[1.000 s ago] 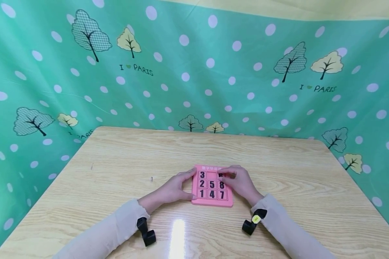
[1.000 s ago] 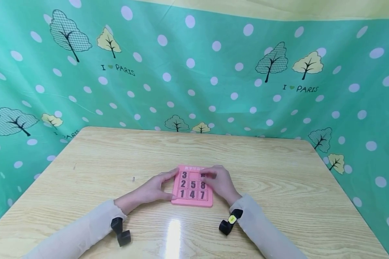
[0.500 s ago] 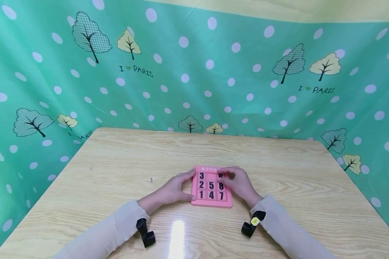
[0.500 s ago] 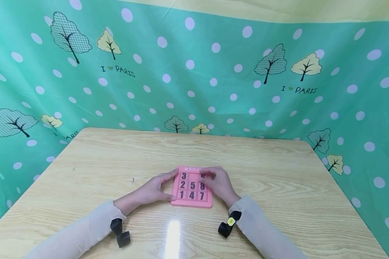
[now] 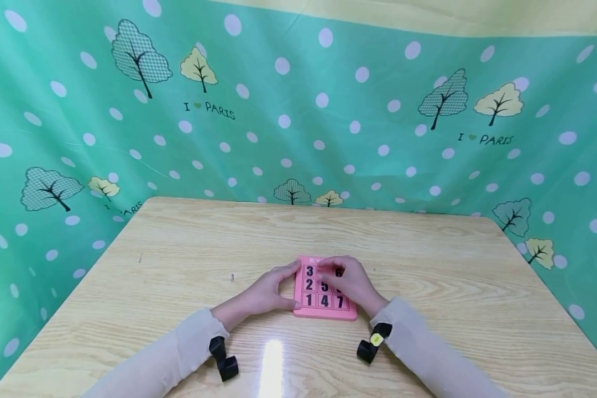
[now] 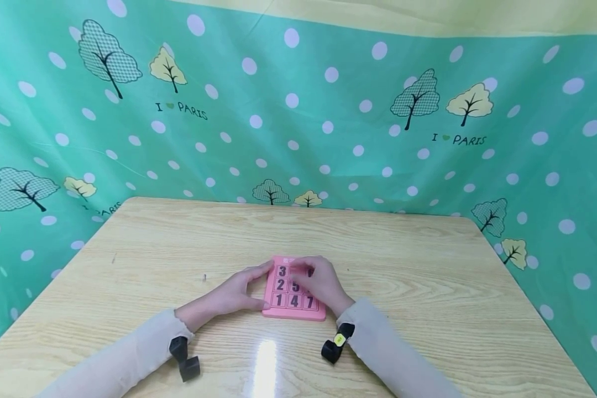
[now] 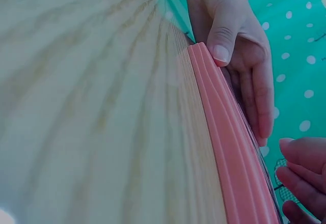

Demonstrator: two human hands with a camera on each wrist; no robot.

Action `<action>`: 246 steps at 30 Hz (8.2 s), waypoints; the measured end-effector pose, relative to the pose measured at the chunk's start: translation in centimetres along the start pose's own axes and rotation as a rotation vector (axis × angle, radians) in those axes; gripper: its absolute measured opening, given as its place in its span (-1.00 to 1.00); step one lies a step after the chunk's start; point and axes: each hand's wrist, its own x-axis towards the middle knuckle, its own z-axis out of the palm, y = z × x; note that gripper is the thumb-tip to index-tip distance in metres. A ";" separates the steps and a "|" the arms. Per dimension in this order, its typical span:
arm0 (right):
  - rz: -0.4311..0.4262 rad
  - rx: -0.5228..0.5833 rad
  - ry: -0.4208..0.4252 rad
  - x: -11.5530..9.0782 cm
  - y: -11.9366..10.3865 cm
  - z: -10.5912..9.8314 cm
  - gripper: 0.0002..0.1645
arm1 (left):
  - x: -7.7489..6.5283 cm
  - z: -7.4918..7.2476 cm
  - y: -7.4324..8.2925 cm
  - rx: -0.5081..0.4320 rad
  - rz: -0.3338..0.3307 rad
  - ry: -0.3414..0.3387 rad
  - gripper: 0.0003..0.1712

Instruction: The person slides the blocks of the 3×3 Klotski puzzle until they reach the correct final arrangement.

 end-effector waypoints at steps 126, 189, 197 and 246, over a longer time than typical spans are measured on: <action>-0.077 -0.210 0.046 1.1 -0.6 1.0 -0.74 | 0.1 -0.1 0.2 0.014 0.014 -0.007 0.05; -0.082 -0.106 -0.029 -1.8 0.4 0.2 -0.65 | 0.5 0.2 0.0 0.003 0.002 0.000 0.04; -0.068 -0.110 -0.020 -1.5 0.0 0.7 -0.67 | 0.2 -0.1 0.0 -0.006 -0.019 0.008 0.04; -0.052 -0.109 0.043 -0.1 -0.2 0.7 -0.69 | -0.1 0.1 -0.1 -0.012 -0.005 0.002 0.06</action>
